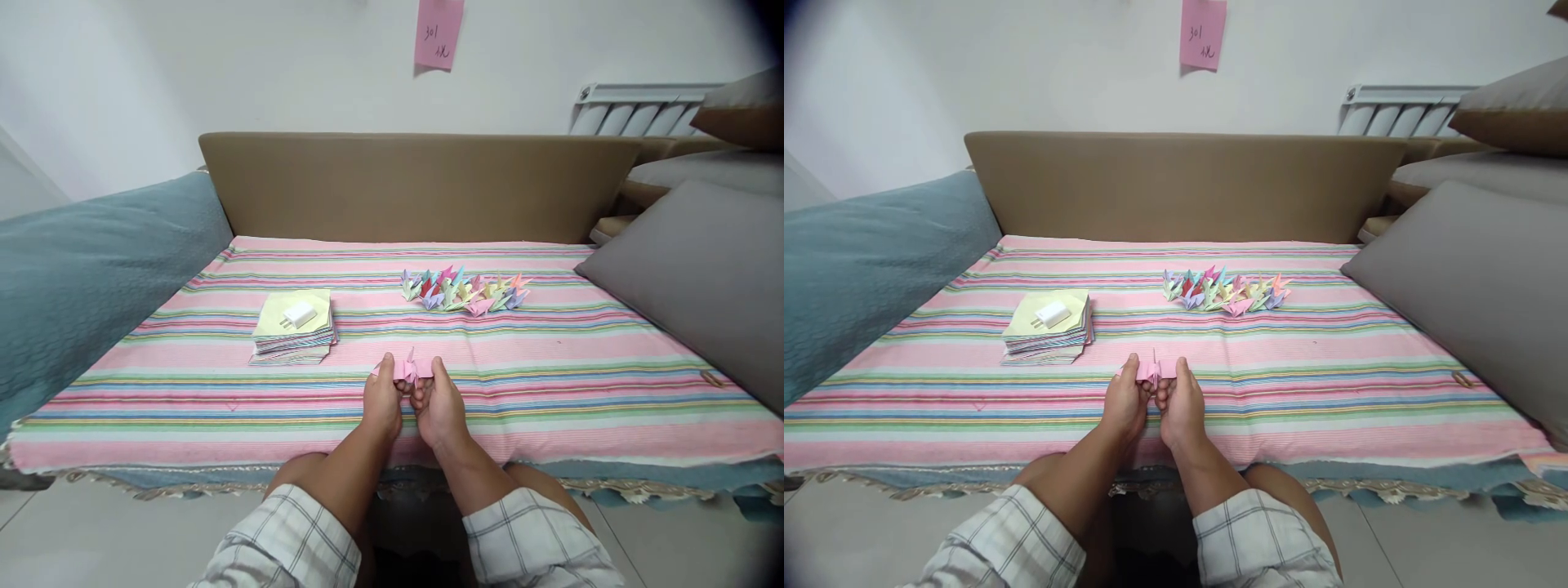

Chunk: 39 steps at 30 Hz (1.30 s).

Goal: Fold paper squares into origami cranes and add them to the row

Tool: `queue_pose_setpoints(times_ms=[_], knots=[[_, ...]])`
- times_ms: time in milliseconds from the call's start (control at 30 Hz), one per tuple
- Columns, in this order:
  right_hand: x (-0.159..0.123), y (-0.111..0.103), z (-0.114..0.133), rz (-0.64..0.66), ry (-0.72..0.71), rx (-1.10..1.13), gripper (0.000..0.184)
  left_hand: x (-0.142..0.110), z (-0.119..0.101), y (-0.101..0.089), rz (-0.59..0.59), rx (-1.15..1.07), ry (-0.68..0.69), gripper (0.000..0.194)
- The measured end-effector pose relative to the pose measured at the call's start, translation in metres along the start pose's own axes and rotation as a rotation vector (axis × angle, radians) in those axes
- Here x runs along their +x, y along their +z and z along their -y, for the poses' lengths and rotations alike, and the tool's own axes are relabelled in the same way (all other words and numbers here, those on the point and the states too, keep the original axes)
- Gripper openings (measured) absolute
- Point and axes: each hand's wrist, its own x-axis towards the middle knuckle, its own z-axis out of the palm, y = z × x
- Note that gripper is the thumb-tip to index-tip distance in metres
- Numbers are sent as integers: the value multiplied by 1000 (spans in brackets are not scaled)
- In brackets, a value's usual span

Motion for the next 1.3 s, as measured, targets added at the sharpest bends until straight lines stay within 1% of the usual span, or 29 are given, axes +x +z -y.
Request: queue_pose_setpoints(times_ms=[133, 200, 300, 433, 600, 700, 800, 867, 933, 1000, 1067, 1100, 1167, 1233, 1300], knots=[[1, -1, 4, 9, 58, 82, 32, 0, -1, 0, -78, -60, 46, 39], [1, -1, 7, 29, 100, 121, 31, 1, -3, 0, -72, -93, 29, 39], [1, -1, 10, 41, 132, 151, 34, 1, -6, -1, -49, -114, -1, 39], [3, -2, 15, 19, 126, 149, 37, 1, -8, -2, -42, -149, -24, 39], [6, -5, 20, 19, 123, 180, 31, 2, -11, -2, -88, -231, -63, 42], [7, -6, 21, 22, 112, 188, 29, 1, -13, -2, -59, -270, -121, 42], [9, -7, 21, 33, 90, 130, 30, -1, -14, -2, -25, -282, -159, 41], [10, -8, 21, 45, 62, 76, 30, -1, -13, -2, -2, -276, -141, 41], [11, -9, 21, 41, 16, 38, 30, -1, -12, -2, 11, -270, -94, 42], [11, -11, 21, 14, -82, 0, 31, -1, -11, -1, 4, -262, -52, 41], [10, -13, 21, -5, -224, -57, 30, 0, -10, -1, -9, -251, -25, 40], [9, -14, 20, 5, -293, -93, 28, 0, -9, -1, -12, -245, -12, 40], [8, -17, 19, 64, -392, -188, 26, 1, -8, -1, -3, -233, 16, 40], [9, -19, 17, 126, -443, -288, 26, 0, -7, -1, 20, -219, 39, 41], [10, -21, 15, 153, -467, -360, 28, -1, -6, -1, 45, -200, 51, 41]])
